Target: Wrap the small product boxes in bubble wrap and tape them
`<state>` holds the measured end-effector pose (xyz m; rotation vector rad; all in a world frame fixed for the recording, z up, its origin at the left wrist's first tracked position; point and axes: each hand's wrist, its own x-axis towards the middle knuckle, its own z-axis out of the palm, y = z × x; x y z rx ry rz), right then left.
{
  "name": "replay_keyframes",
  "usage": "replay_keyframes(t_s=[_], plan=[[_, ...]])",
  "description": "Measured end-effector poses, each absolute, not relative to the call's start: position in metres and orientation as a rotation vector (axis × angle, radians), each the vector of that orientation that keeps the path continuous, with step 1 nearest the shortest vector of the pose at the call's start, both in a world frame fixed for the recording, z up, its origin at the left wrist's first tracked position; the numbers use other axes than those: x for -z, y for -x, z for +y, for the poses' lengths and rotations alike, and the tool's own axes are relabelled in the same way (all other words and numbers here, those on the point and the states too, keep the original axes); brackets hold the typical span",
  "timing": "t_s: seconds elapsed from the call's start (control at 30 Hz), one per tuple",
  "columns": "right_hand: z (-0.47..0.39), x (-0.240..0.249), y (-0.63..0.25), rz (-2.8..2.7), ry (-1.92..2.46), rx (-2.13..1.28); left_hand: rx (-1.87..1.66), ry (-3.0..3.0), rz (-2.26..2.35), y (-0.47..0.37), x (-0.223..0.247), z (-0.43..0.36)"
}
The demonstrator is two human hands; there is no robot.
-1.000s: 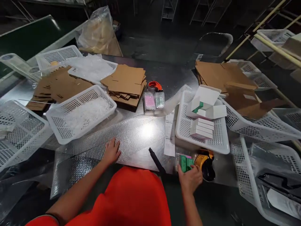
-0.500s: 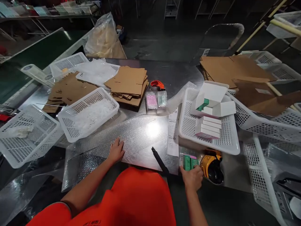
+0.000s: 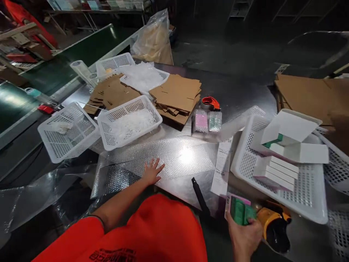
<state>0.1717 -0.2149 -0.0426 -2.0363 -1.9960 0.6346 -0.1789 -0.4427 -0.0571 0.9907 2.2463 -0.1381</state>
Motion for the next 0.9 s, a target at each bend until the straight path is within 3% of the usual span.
replay_keyframes(t_s=[0.17, 0.33, 0.6, 0.9], plan=[[-0.239, 0.027, -0.041, -2.212, 1.695, -0.777, 0.096, -0.984, 2.235, 0.18, 0.063, -0.443], [-0.259, 0.051, 0.058, -2.48, 1.38, -0.741, 0.043, -0.989, 2.25, 0.178, 0.076, -0.446], [-0.264, 0.077, 0.076, -2.646, 1.338, -0.554, -0.076, -0.955, 2.243, 0.176, 0.081, -0.445], [-0.27, 0.046, 0.082, -2.845, 1.439, -0.474, -0.092, -0.891, 2.24, 0.177, 0.061, -0.437]])
